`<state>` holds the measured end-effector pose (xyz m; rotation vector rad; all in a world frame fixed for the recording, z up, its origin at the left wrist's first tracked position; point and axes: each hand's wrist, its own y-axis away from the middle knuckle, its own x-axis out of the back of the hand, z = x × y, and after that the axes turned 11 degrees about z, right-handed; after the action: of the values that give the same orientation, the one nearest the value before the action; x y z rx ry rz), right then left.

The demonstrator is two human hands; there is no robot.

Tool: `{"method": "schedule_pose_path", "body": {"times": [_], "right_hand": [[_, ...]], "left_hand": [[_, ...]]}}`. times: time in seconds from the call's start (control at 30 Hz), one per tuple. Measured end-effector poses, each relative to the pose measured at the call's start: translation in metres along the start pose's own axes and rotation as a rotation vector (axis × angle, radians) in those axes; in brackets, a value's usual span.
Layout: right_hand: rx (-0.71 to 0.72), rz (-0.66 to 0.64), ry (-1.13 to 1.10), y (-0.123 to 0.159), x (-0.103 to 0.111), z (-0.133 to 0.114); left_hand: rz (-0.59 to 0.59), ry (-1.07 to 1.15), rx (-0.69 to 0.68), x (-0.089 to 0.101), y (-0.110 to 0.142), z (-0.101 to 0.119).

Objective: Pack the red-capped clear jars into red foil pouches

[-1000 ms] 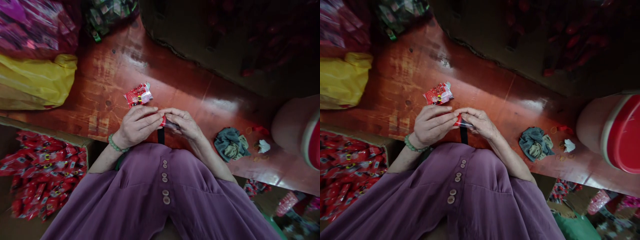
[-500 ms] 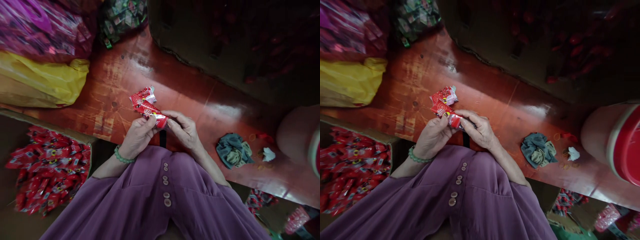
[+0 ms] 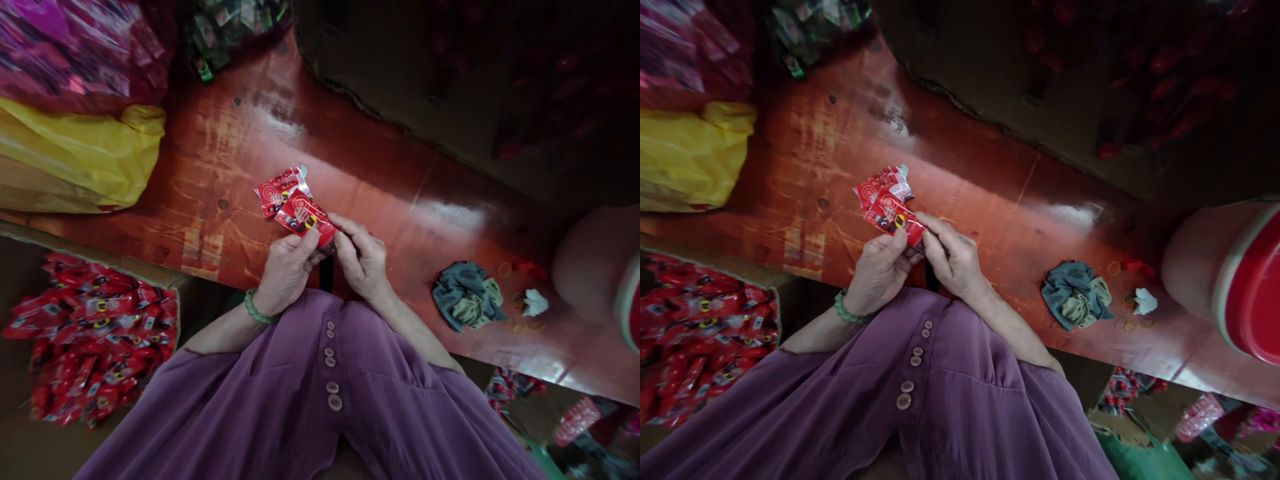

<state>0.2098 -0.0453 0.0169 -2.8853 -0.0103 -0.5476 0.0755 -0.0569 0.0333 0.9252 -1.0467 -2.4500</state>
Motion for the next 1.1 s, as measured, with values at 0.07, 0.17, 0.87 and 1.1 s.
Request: {"method": "schedule_pose_path", "body": {"times": [0.07, 0.17, 0.87, 1.1], "right_hand": [[-0.065, 0.051, -0.026, 0.004, -0.006, -0.002], [-0.041, 0.156, 0.001, 0.007, -0.014, -0.003], [-0.076, -0.039, -0.062, 0.005, 0.009, -0.005], [0.112, 0.194, 0.004, 0.027, 0.007, 0.01]], "left_hand": [[0.015, -0.029, -0.043, -0.001, -0.002, -0.002], [0.054, -0.052, -0.156, -0.004, -0.006, -0.005], [0.026, 0.085, -0.075, -0.01, -0.013, -0.004], [-0.039, -0.05, -0.064, -0.019, -0.004, -0.018]]}}
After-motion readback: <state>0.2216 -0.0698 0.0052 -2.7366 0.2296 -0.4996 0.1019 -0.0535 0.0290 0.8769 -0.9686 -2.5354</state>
